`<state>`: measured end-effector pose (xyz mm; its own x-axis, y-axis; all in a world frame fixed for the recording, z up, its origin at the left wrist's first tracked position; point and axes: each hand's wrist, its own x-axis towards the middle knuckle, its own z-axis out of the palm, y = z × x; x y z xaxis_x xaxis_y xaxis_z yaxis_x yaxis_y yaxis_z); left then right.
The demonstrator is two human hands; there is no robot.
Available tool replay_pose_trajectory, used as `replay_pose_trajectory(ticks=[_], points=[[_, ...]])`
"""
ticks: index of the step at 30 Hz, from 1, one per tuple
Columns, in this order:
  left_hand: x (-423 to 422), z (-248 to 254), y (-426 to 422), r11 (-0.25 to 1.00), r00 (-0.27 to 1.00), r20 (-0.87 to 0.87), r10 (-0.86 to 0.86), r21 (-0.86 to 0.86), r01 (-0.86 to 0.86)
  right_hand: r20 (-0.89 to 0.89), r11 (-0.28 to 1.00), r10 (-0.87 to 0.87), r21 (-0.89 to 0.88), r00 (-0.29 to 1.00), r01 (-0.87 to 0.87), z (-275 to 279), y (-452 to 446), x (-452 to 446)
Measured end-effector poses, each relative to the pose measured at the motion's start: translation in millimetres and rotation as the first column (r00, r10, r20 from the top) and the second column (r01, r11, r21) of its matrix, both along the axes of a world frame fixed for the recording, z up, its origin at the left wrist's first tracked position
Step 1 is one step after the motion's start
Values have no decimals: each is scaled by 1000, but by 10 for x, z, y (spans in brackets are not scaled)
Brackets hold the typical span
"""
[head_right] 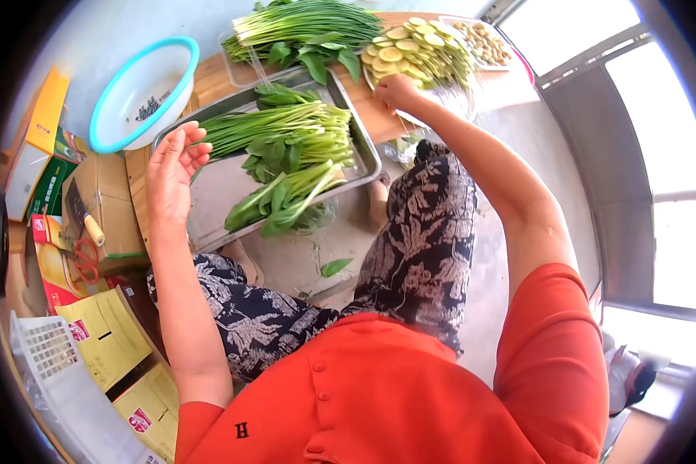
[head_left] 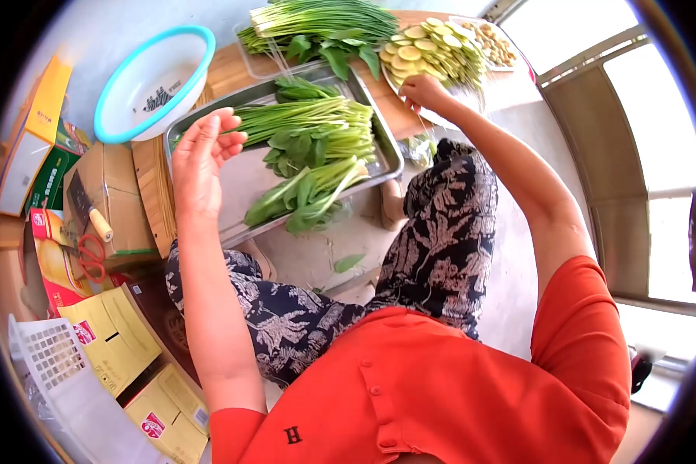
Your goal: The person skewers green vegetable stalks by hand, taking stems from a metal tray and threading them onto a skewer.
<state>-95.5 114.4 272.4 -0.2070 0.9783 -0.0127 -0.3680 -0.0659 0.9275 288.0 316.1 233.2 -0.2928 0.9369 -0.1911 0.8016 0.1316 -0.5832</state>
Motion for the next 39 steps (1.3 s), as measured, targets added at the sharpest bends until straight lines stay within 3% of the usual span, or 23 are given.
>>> replay_pose_trajectory(ticks=[3, 7, 9, 11, 15, 16, 19, 23, 28, 32, 35, 39], points=[[-18, -122, -3, 999, 999, -29, 16, -33, -17, 53, 981, -11, -194, 999, 21, -374, -258, 316], [-56, -323, -77, 991, 996, -69, 49, -117, -57, 134, 948, -32, -310, 990, 73, -841, -563, 390], [-43, -368, -169, 986, 993, -102, 62, -150, -77, 56, 808, -368, -475, 928, 349, -930, -707, 282], [-48, -444, -288, 976, 991, -89, 99, -184, -114, -189, 746, -530, -569, 827, 348, -1226, -745, 293], [-69, -632, -597, 963, 985, -142, 101, -233, -133, -301, 638, -686, -687, 662, 349, -1325, -834, 80], [-30, -641, -679, 949, 980, -156, 125, -269, -164, -323, 575, -756, -743, 569, 343, -1318, -882, 12], [-46, -698, -880, 919, 970, -168, 175, -324, -222, -356, 542, -767, -805, 534, 241, -1844, -682, 65], [-80, -782, -1031, 899, 964, -184, 192, -362, -248, -487, 648, -715, -731, 501, 214, -1782, -757, 69], [-80, -871, -1113, 898, 964, -191, 185, -366, -245, -360, 700, -667, -602, 653, 384, -1463, -788, 115], [30, -924, -1144, 891, 960, -182, 211, -368, -265, -388, 749, -637, -514, 666, 418, -1449, -752, 335], [114, -935, -1153, 891, 961, -184, 204, -371, -261, -374, 830, -555, -299, 743, 470, -1461, -768, 457], [239, -927, -1164, 904, 967, -167, 190, -356, -239, -250, 842, -536, -229, 807, 488, -1487, -784, 505]])
